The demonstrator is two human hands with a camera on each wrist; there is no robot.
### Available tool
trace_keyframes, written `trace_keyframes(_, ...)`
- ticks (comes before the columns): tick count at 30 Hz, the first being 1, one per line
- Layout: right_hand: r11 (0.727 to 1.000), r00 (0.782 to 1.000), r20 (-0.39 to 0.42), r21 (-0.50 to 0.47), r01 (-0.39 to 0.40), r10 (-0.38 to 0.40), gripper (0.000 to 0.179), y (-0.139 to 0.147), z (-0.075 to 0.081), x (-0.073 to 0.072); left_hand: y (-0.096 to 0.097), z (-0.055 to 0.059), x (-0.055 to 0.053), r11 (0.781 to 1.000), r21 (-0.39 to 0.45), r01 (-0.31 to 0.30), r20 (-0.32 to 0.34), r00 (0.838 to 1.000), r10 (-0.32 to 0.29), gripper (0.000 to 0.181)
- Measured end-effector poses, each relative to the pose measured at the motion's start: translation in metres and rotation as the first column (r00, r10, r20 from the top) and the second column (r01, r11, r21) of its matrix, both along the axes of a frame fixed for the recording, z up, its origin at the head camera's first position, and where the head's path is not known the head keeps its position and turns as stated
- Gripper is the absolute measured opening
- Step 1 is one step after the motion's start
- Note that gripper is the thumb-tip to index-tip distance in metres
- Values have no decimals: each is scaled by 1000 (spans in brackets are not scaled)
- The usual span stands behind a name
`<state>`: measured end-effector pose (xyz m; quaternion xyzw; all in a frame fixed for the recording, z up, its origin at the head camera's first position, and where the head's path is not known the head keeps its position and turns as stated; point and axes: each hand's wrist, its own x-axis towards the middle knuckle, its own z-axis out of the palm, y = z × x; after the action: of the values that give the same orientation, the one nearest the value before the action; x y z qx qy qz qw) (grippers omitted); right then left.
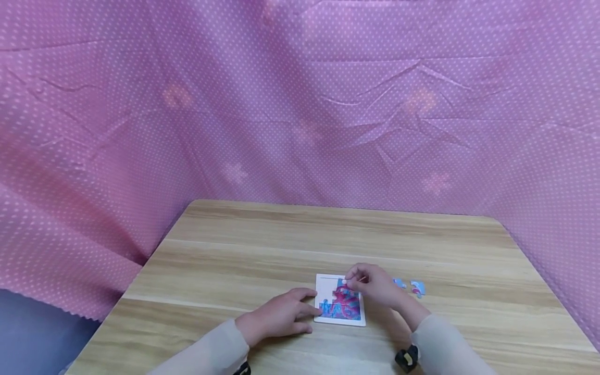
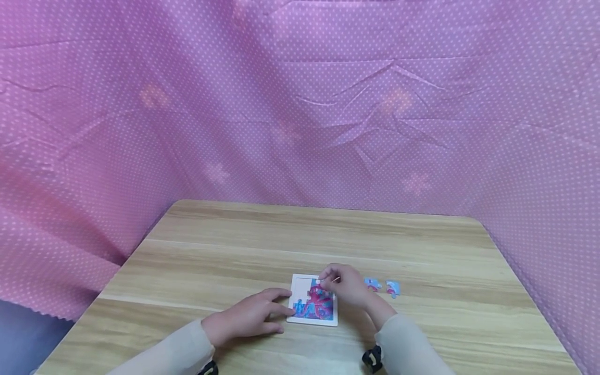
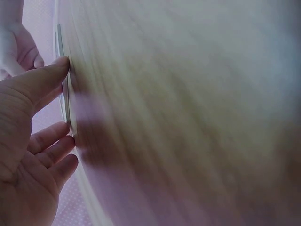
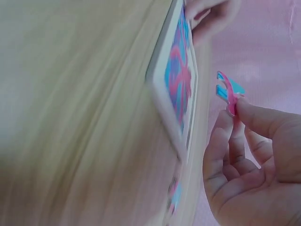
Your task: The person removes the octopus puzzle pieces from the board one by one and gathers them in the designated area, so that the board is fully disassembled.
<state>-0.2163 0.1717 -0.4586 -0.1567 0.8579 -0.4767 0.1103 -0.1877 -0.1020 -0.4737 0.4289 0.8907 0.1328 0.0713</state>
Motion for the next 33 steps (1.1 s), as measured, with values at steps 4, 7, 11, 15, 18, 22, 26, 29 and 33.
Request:
trace_keyframes(4, 999, 999, -5, 34, 33, -33, 7, 17, 1, 0, 1, 1, 0, 1000, -5, -19, 8, 1000, 19, 40)
trace_keyframes(7, 998, 999, -4, 48, 47, -46, 7, 30, -1, 0, 2, 1, -1, 1000, -7, -28, 15, 999, 28, 40)
trace_keyframes(11, 999, 999, 1, 36, 33, -33, 8, 44, -3, 2, 4, 1, -1, 999, -10, -40, 39, 998, 41, 40)
trace_keyframes(15, 999, 1000, 5, 37, 16, -17, 9, 55, -5, 5, 5, 0, -1, 999, -6, -43, 37, 998, 43, 40)
trace_keyframes(18, 998, 1000, 10, 55, 25, -25, 9, 61, -6, 7, 6, 0, 0, 999, -1, -35, 10, 999, 35, 40)
trace_keyframes(22, 995, 999, 12, 84, 46, -47, 8, 64, -7, 9, 7, 1, 0, 999, 1, -42, 10, 999, 42, 39)
trace_keyframes(26, 987, 995, -14, 128, 97, -96, 8, 63, -10, 11, 8, 3, 0, 999, -3, -51, 27, 998, 52, 39)
trace_keyframes(29, 971, 988, -50, 184, 150, -143, 10, 62, -13, 10, 9, 4, 0, 999, -5, -52, 24, 998, 52, 39)
trace_keyframes(33, 951, 980, -86, 239, 198, -182, 13, 61, -15, 9, 12, 4, -1, 999, -6, -50, 16, 999, 50, 39)
